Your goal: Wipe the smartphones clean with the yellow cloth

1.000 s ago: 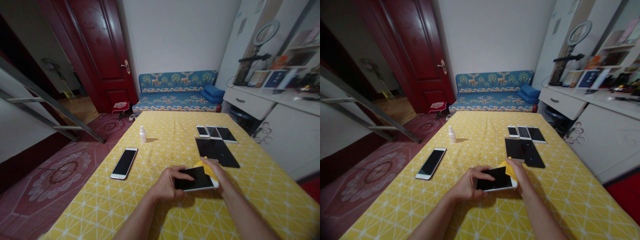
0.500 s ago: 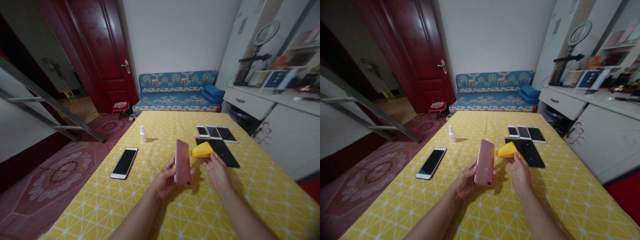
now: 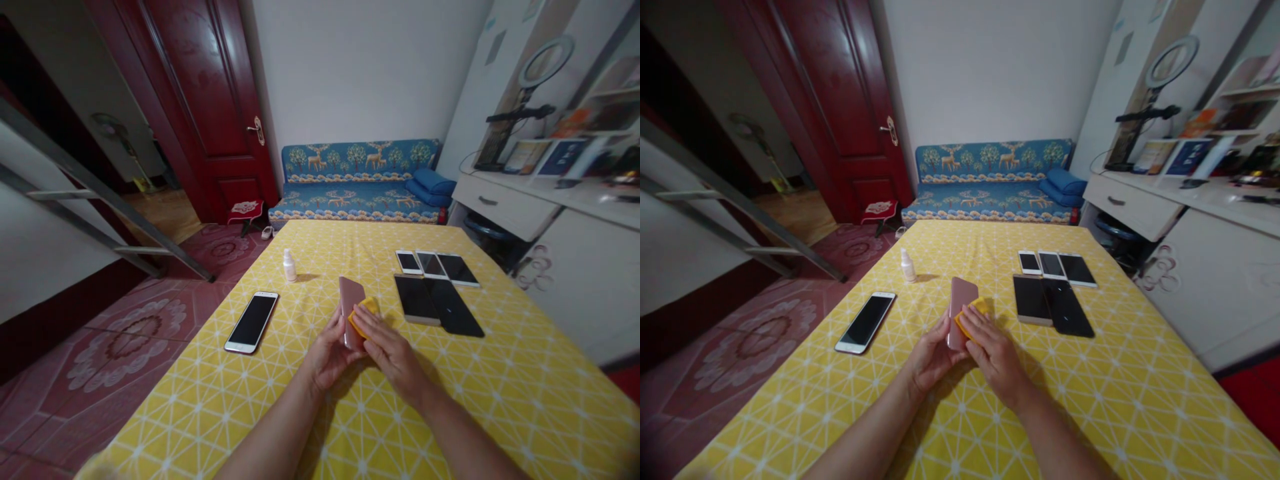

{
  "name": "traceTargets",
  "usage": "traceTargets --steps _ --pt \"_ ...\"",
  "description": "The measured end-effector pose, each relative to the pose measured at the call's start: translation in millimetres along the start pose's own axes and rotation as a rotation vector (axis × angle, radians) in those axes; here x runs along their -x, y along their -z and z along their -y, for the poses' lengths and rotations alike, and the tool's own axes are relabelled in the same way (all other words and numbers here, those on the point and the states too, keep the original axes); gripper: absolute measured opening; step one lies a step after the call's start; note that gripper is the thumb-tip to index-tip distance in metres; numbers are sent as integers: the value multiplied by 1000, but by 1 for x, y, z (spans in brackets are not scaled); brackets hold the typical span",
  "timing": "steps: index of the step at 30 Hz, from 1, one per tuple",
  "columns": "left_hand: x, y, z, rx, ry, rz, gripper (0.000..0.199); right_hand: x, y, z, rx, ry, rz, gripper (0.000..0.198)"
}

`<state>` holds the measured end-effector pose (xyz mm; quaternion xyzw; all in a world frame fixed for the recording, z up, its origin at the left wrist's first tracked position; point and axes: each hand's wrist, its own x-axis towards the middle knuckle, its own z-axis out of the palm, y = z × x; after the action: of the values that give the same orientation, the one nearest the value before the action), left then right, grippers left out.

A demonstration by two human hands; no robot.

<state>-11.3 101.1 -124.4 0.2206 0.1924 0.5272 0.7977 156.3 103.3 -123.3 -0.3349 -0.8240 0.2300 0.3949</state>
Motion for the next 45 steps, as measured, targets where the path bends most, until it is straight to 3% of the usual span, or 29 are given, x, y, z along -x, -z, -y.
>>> traceTargets --steps 6,13,25,29,36,38,45 --pt "-4 3 -7 112 -121 -116 50 1 -5 16 -1 139 106 49" --pt "-1 7 -3 106 63 11 51 1 -4 14 -116 234 16 49" --pt "10 -1 4 -195 187 263 56 -3 9 -6 104 105 -209 47" --pt "10 -3 3 -208 223 289 66 -2 9 -6 118 9 -302 46" --pt "12 -11 -5 -153 151 302 72 -1 9 -10 118 -90 -348 45" --pt "12 -8 -7 -111 129 290 71 0 8 -9 98 -85 -345 45" --pt "4 6 -9 46 54 67 58 0 0 -6 132 58 -233 45"
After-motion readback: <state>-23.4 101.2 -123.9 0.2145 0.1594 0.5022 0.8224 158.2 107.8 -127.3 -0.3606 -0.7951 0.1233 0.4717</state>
